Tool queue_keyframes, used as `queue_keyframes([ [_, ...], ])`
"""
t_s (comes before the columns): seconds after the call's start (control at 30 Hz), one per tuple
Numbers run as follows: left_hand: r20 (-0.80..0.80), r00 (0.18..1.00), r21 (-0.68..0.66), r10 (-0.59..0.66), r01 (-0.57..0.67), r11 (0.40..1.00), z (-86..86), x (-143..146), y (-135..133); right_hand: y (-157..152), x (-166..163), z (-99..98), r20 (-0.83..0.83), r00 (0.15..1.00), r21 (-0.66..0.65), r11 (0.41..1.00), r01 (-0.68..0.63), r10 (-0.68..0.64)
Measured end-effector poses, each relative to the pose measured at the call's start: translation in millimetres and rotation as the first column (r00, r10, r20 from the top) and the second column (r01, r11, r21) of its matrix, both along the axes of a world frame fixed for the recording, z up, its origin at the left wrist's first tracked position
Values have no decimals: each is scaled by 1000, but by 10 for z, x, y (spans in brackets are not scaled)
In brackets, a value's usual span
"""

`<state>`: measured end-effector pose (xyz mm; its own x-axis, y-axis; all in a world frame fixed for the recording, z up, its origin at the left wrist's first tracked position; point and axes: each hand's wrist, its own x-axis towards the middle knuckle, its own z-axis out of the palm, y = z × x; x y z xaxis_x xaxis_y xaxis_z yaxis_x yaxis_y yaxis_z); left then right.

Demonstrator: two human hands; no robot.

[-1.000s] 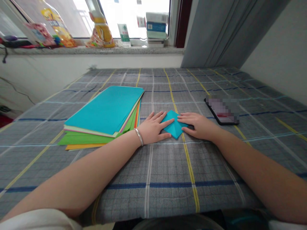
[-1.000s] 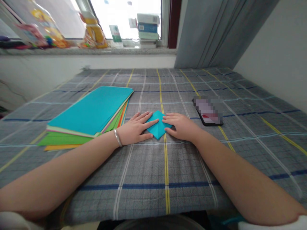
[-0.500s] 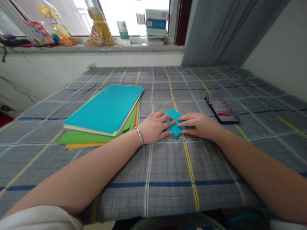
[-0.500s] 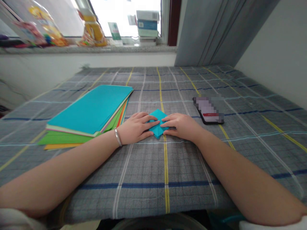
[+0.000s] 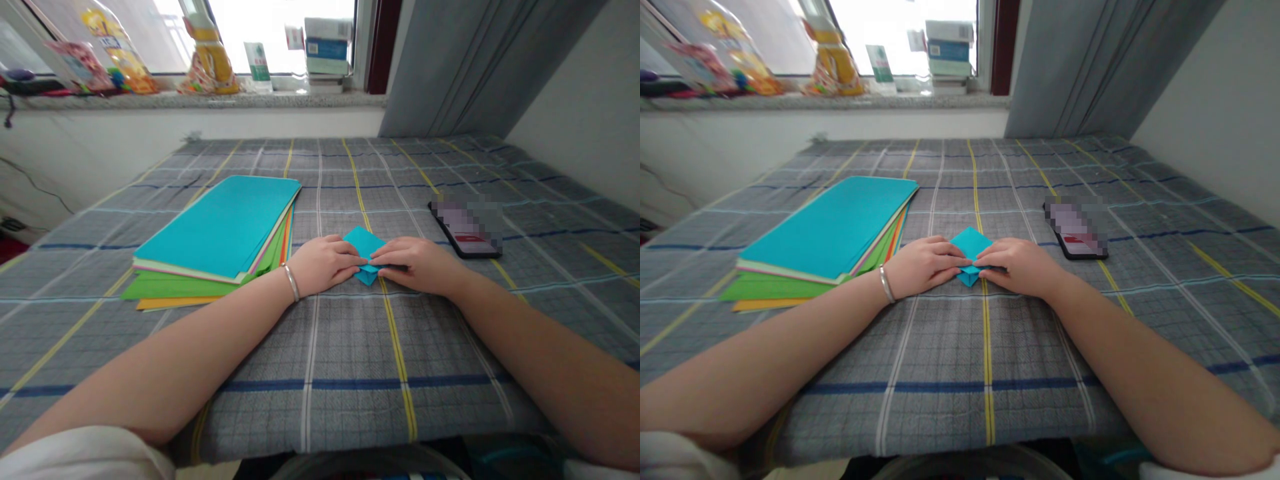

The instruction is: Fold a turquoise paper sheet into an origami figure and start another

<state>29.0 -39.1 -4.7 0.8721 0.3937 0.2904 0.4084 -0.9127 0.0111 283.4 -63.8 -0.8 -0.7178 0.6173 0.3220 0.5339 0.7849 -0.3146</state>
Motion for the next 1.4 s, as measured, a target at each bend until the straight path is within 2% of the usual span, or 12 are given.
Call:
queue_keyframes([
  [0.17,93,995,-50,32,-27,998,-7,22,-23,-45,-44,22,25,999,38,998,45,-45],
  [0.33,198,971,-152,135,-106,983,-27,22,-10,-58,-61,3,125,968,164,967,195,-216],
  [0.6,171,961,-155,217,-192,969,-10,25,-32,-64,46,102,271,890,167,929,331,-366],
  [0.77,138,966,-142,218,-198,970,-3,30,-40,-53,130,134,295,876,120,924,363,-382],
  [0.9,145,962,-150,232,-210,966,-12,42,-36,-11,173,129,236,912,44,941,336,-337],
  [1.07,180,949,-165,260,-231,959,-22,73,-48,7,27,68,5,985,-3,985,173,-173],
  [1.3,211,941,-191,266,-227,955,-17,108,-65,-31,-214,-17,-20,965,50,963,264,-263],
  [1.4,177,935,-161,309,-282,946,-17,146,-66,-34,-215,-29,-87,960,114,955,275,-266],
])
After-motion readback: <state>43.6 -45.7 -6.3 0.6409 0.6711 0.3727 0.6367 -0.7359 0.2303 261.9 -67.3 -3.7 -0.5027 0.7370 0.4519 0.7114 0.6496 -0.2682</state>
